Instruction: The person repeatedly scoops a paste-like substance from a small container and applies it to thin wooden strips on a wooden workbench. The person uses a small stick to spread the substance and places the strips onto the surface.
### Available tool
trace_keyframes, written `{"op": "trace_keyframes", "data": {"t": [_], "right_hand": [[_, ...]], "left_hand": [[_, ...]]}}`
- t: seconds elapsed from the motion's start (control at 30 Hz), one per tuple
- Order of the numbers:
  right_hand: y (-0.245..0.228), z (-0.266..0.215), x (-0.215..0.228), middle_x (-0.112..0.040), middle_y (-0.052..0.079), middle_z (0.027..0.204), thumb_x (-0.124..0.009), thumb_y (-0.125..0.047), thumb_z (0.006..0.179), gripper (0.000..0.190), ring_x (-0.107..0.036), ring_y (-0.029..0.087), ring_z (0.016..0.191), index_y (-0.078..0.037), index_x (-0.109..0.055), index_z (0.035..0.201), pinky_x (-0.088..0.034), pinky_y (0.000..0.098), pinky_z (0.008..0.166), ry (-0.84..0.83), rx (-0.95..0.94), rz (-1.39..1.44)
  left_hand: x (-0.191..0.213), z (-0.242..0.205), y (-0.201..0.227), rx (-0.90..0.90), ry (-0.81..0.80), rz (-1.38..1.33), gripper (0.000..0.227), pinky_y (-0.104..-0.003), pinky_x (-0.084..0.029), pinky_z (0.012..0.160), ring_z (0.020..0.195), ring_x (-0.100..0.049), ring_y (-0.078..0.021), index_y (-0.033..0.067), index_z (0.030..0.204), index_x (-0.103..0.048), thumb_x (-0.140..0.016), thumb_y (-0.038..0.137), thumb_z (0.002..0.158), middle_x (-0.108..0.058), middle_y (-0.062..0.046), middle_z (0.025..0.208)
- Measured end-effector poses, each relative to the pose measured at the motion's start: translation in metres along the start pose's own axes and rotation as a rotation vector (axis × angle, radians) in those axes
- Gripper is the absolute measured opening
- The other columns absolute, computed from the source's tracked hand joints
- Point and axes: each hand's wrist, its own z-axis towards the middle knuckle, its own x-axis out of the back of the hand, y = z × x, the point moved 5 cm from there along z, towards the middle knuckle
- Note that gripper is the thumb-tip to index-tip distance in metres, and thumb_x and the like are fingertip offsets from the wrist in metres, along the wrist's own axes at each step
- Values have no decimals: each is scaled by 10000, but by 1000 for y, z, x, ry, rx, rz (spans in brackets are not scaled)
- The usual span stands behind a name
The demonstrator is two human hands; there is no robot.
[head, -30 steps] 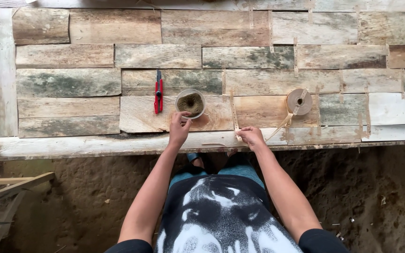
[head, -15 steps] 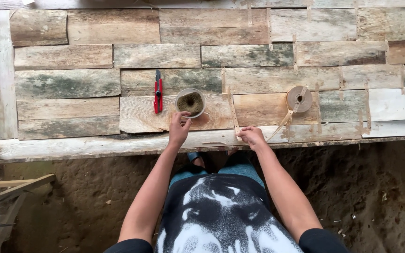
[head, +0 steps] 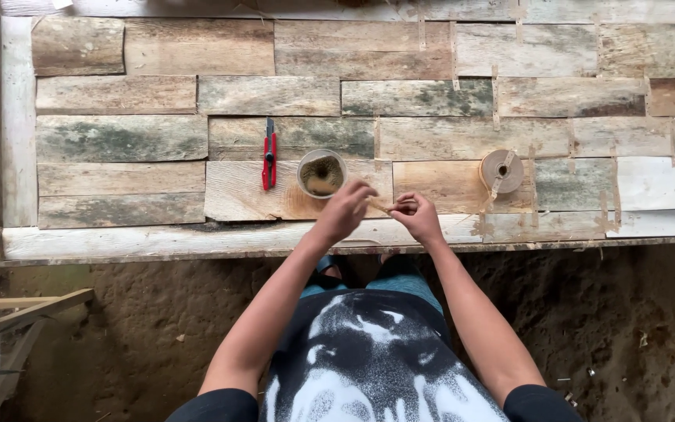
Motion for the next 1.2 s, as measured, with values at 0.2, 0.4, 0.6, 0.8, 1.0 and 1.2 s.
{"op": "trace_keyframes", "data": {"t": [0.2,0.4,0.6,0.8,1.0,1.2], "right_hand": [[-35,-8,-21,-766,164,1000,-853,8,774,357,-747,229,991,-68,-699,1087,-592,329,915,-118,56,-160],[-52,-3,-24,-767,119,1001,-870,0,771,367,-743,183,998,-69,-695,1086,-589,288,934,-161,70,-156],[-52,7,-20,-749,143,977,-893,-61,766,362,-727,191,971,-34,-707,1075,-598,320,904,-245,40,-198],[-52,17,-20,-765,125,965,-858,-72,799,291,-739,206,970,-59,-727,1058,-596,343,894,-304,65,-328],[-61,19,-23,-780,67,998,-813,-108,823,260,-732,185,1027,-120,-728,1069,-578,330,941,-348,45,-442],[-73,14,-25,-786,78,969,-820,-81,801,246,-745,208,1006,-103,-741,1034,-591,340,927,-365,93,-492]], "left_hand": [[-46,12,-9,32,-340,248,456,-495,-589,782,874,-698,-406,125,1182,-559,-805,117,797,-601,-96,933],[-47,19,-9,91,-348,213,603,-504,-599,789,875,-711,-436,139,1269,-473,-781,-18,774,-606,-113,942],[-58,22,-34,244,-462,113,624,-509,-580,853,988,-704,-403,154,1378,-433,-710,-17,845,-655,-119,1003],[-61,19,-51,333,-458,99,674,-452,-591,841,986,-719,-331,172,1437,-407,-681,-20,851,-697,-82,975],[-49,29,-29,349,-519,178,606,-492,-571,878,1021,-718,-335,178,1405,-430,-708,77,876,-746,-69,993],[-56,25,-46,345,-539,296,646,-481,-566,886,970,-738,-297,243,1431,-393,-707,107,883,-770,7,899]]}}
